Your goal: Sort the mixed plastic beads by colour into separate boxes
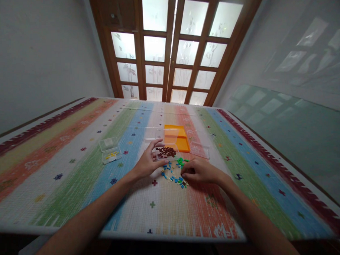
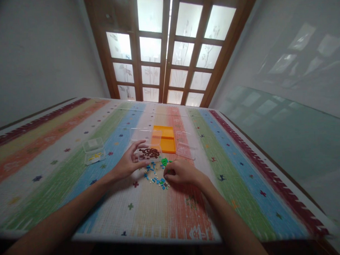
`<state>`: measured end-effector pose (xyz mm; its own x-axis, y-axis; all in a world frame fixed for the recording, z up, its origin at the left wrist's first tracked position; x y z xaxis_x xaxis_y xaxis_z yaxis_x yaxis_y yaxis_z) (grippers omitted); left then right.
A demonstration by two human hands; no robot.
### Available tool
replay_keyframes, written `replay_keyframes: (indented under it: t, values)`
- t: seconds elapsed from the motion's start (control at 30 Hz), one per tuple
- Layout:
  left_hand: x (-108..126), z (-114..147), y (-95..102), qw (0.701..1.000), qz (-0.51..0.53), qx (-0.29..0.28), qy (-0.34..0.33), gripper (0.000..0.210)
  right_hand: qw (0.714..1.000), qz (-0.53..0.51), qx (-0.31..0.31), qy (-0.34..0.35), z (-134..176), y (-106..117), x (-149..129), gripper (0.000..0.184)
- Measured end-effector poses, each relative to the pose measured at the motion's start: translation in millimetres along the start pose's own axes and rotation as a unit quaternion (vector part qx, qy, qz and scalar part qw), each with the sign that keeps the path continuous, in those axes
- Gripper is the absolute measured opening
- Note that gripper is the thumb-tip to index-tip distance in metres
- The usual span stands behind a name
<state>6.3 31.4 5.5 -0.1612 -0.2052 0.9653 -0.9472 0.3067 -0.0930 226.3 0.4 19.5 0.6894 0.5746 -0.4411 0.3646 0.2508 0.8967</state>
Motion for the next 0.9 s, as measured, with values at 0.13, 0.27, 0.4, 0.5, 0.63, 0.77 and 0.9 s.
replay_keyframes:
  t: [0.13,0.27,0.4,0.5,0.63,0.77,0.9]
  values:
    - [-1.1,0.5,0.0,1.000,0.006,0.005,0.003,0.074,1.000,0.000,-0.004,-0.007,1.0,0.3,-0.9,0.019]
    - [-0.7,1.1,-1.4,1.000,0.016,0.003,0.002,0.074,1.000,0.020,0.007,-0.009,0.2,-0.6,-4.5,0.020]
    - [0.0,1.0,-2.4,1.000,0.018,-0.004,0.000,0.076,1.000,0.005,0.011,-0.008,-0.4,2.6,-6.8,0.017]
    - [-0.4,0.3,-2.4,1.000,0.009,-0.003,0.000,0.076,0.998,-0.055,0.033,0.006,-1.3,13.4,-9.1,0.016]
    - [-0.7,0.6,-3.7,1.000,0.016,-0.013,0.002,0.077,0.992,-0.100,0.069,0.021,-9.2,32.8,-13.9,0.018]
    - [0.7,2.7,-6.0,1.000,0.014,-0.025,0.010,0.078,0.994,-0.070,0.078,0.014,-27.7,46.1,-23.0,0.017]
    - [1.7,4.8,-9.6,0.999,0.027,-0.040,0.015,0.078,0.999,0.001,0.043,0.026,-47.6,50.7,-35.1,0.015]
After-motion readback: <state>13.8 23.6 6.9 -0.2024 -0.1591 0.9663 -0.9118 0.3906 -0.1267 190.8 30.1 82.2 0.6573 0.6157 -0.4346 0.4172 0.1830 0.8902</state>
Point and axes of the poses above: each hand's wrist, its own z-axis away from the middle knuckle, its own y-axis out of the back of the hand, x = y × z, the point moved 3 cm from there along -z, towards the middle knuckle, and after that the axes turned 7 degrees about x, right-handed, at the moved point
